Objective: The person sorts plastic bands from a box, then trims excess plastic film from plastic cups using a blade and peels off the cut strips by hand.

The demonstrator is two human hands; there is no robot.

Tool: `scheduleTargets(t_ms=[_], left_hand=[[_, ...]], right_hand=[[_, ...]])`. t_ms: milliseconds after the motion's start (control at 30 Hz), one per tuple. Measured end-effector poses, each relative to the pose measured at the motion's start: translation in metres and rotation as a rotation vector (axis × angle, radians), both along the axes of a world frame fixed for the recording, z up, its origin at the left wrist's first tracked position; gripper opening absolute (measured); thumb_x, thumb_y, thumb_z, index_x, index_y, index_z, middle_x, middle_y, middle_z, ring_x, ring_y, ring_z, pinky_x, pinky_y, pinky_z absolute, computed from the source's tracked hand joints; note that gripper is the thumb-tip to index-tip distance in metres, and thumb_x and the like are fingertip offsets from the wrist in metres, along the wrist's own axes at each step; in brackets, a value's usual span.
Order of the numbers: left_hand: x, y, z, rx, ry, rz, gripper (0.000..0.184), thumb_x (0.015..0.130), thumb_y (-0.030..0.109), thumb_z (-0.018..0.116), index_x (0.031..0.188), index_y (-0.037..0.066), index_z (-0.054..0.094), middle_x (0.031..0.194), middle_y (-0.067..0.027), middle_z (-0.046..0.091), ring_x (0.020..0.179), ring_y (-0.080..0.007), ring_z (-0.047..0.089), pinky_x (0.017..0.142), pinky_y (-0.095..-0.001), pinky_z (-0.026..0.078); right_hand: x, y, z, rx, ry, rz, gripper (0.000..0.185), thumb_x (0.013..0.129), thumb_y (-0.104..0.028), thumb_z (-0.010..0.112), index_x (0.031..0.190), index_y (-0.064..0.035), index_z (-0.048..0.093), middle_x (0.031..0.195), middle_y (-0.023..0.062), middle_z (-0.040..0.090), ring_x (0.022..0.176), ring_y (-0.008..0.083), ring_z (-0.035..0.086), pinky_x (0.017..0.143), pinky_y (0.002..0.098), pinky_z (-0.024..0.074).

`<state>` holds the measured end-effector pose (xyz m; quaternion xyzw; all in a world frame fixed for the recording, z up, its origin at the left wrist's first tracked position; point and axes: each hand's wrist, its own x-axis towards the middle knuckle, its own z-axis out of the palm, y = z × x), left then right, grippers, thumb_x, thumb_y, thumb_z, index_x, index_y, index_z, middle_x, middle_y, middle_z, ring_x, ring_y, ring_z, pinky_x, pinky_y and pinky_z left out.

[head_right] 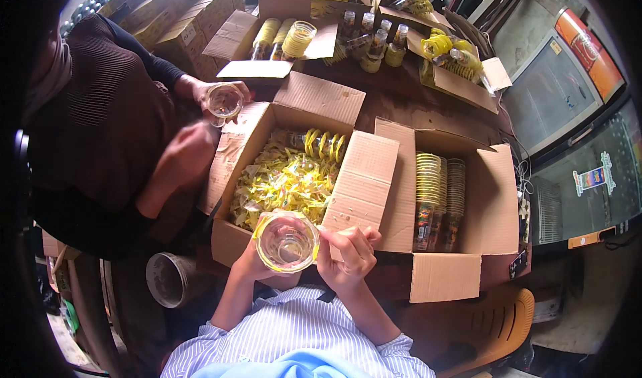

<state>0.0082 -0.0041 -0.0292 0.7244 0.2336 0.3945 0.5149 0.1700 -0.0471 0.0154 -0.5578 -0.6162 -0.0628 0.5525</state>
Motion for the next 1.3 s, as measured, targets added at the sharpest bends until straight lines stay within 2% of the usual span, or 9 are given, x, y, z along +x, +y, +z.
scheduleTargets(t_ms=[167,367,400,600,700,933,1033,1133,1300], left_hand=[[0.003,0.002,0.006,-0.243,-0.25,-0.061,0.078,0.055,0.017,0.08,0.119,0.003,0.039,0.116,-0.0118,0.045,0.108,-0.0241,0.047,0.087,-0.034,0.043],[0.006,0.005,-0.001,-0.147,-0.22,-0.034,0.076,0.056,0.012,0.078,0.12,0.004,0.038,0.115,-0.0117,0.046,0.11,-0.024,0.045,0.088,-0.0346,0.041],[0.001,0.007,0.0,-0.028,-0.014,-0.005,0.077,0.056,0.014,0.078,0.12,0.005,0.037,0.115,-0.0108,0.047,0.11,-0.0259,0.044,0.092,-0.0366,0.037],[0.005,0.0,-0.006,-0.078,-0.129,0.096,0.072,0.057,0.017,0.079,0.118,0.004,0.042,0.115,-0.0101,0.047,0.11,-0.0269,0.043,0.093,-0.0363,0.035],[0.003,0.003,0.012,0.234,0.12,0.074,0.069,0.058,0.016,0.079,0.116,0.004,0.044,0.115,-0.0099,0.047,0.11,-0.0271,0.043,0.094,-0.036,0.035],[0.004,0.001,0.0,-0.039,-0.106,0.062,0.072,0.058,0.017,0.08,0.118,0.004,0.042,0.114,-0.0107,0.045,0.111,-0.0271,0.042,0.094,-0.0375,0.034],[0.004,0.001,-0.003,-0.032,-0.051,0.117,0.071,0.055,0.012,0.081,0.114,0.007,0.044,0.112,-0.009,0.048,0.107,-0.0208,0.047,0.091,-0.0343,0.038],[0.003,0.002,0.001,-0.119,-0.058,0.03,0.072,0.056,0.018,0.08,0.116,0.005,0.042,0.114,-0.0106,0.044,0.11,-0.028,0.042,0.094,-0.0384,0.034],[0.004,-0.001,0.005,0.002,-0.027,0.02,0.073,0.056,0.016,0.08,0.117,0.005,0.041,0.114,-0.0105,0.045,0.109,-0.0272,0.042,0.092,-0.0377,0.036]], right_hand=[[0.0,-0.004,-0.003,-0.01,0.025,-0.023,0.019,0.064,-0.004,0.072,0.077,-0.0123,0.061,0.059,-0.0019,0.052,0.051,0.0115,0.047,0.064,0.0278,0.0303],[-0.005,-0.007,-0.002,-0.003,0.022,-0.027,0.015,0.066,-0.003,0.069,0.076,-0.0082,0.058,0.057,-0.0001,0.051,0.05,0.0135,0.045,0.065,0.0284,0.0311],[-0.004,-0.008,-0.005,0.005,0.028,-0.049,0.016,0.065,-0.003,0.07,0.076,-0.0094,0.059,0.057,-0.0009,0.051,0.051,0.013,0.046,0.064,0.0277,0.0307],[-0.008,-0.011,-0.003,0.013,0.073,-0.013,0.017,0.064,-0.003,0.069,0.075,-0.0106,0.06,0.058,-0.0011,0.051,0.051,0.0131,0.047,0.064,0.0269,0.031],[-0.009,-0.007,-0.002,0.014,0.078,-0.001,0.017,0.064,-0.003,0.069,0.075,-0.0108,0.06,0.058,-0.0011,0.051,0.05,0.0135,0.047,0.064,0.0272,0.0312],[-0.002,-0.006,-0.004,0.007,0.083,-0.018,0.017,0.064,-0.003,0.07,0.074,-0.0111,0.059,0.058,-0.0015,0.052,0.051,0.0134,0.048,0.065,0.0272,0.0311],[-0.007,-0.008,-0.002,0.013,0.087,0.014,0.018,0.063,-0.002,0.07,0.074,-0.0115,0.059,0.058,-0.0017,0.052,0.051,0.013,0.048,0.065,0.0269,0.0307],[-0.009,-0.006,-0.002,0.013,0.084,0.021,0.019,0.063,-0.002,0.07,0.074,-0.0118,0.059,0.058,-0.0017,0.052,0.051,0.0123,0.048,0.065,0.0267,0.0301],[-0.006,0.001,-0.002,0.004,0.046,0.018,0.02,0.062,-0.002,0.069,0.075,-0.0117,0.059,0.058,-0.0017,0.052,0.051,0.0118,0.048,0.066,0.027,0.0296]])
